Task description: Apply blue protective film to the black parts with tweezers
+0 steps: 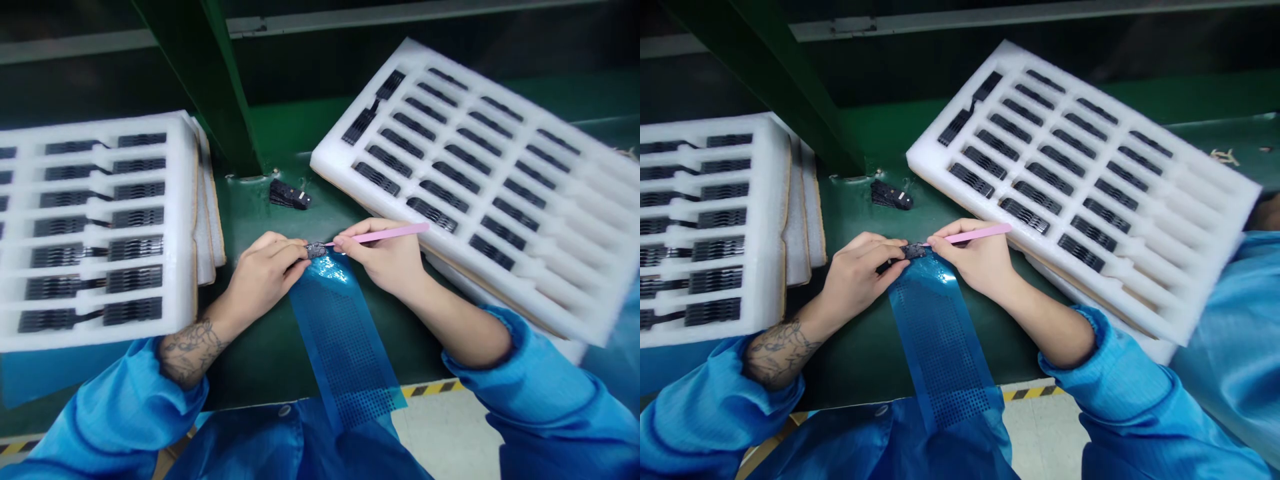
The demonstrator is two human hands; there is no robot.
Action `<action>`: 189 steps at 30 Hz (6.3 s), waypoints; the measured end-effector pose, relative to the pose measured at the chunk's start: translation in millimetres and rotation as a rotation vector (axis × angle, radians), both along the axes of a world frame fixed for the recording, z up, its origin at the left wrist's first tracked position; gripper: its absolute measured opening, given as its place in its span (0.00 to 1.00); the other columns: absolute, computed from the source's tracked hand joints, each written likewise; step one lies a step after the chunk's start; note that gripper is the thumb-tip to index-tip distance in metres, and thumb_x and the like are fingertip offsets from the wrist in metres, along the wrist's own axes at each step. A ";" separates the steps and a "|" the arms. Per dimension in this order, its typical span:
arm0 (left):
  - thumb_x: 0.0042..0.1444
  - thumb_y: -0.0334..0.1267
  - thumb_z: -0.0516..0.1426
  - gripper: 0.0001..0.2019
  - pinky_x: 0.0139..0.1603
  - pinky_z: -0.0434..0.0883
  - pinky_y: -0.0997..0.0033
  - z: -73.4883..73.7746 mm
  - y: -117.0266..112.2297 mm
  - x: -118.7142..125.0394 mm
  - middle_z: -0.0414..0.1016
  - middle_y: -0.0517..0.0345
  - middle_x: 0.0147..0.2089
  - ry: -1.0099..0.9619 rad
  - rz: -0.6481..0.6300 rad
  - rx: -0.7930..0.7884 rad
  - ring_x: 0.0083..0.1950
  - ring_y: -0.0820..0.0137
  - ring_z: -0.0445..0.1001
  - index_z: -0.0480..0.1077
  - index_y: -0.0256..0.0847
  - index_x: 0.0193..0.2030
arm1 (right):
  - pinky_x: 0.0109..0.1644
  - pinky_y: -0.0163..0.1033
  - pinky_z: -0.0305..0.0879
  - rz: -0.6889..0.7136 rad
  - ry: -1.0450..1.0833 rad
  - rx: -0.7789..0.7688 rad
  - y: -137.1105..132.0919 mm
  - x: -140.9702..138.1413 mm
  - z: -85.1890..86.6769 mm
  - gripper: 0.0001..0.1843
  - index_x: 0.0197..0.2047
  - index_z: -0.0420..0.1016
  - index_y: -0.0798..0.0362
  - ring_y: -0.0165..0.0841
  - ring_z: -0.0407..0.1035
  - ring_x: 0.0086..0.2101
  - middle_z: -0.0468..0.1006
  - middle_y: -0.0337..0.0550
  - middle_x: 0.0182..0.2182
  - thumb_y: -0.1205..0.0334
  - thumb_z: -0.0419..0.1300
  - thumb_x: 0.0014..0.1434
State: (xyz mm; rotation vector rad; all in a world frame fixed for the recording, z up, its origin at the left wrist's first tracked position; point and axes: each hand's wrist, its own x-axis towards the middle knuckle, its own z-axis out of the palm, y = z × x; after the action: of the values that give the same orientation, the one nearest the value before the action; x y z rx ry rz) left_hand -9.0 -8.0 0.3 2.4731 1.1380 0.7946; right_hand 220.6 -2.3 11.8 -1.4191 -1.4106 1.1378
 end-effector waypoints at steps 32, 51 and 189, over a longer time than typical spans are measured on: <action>0.67 0.34 0.55 0.10 0.49 0.72 0.59 3.4 -4.5 1.6 0.78 0.52 0.56 0.223 -0.010 0.103 0.50 0.62 0.73 0.75 0.42 0.51 | 0.27 0.40 0.71 -0.030 0.033 0.042 -3.5 6.6 10.2 0.11 0.29 0.81 0.50 0.35 0.76 0.26 0.83 0.43 0.26 0.53 0.75 0.50; 0.61 0.47 0.64 0.12 0.52 0.72 0.52 3.6 -0.9 -9.7 0.77 0.52 0.59 0.219 -0.149 0.034 0.54 0.57 0.71 0.81 0.46 0.47 | 0.30 0.35 0.66 0.349 0.072 -0.012 -5.8 7.2 7.8 0.11 0.30 0.81 0.54 0.30 0.73 0.27 0.82 0.42 0.27 0.55 0.73 0.53; 0.62 0.34 0.63 0.07 0.38 0.67 0.64 2.5 -8.4 -3.5 0.81 0.55 0.46 0.139 -0.042 0.248 0.42 0.67 0.76 0.77 0.41 0.47 | 0.30 0.39 0.73 -0.023 0.113 -0.004 -2.2 3.6 -1.0 0.12 0.30 0.81 0.51 0.34 0.76 0.27 0.82 0.42 0.26 0.53 0.74 0.52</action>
State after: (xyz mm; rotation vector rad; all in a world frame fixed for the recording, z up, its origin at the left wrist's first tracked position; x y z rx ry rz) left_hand -12.4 -16.5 2.8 2.7860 1.0868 0.8060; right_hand 224.2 -4.5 10.8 -1.3491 -1.3110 1.1880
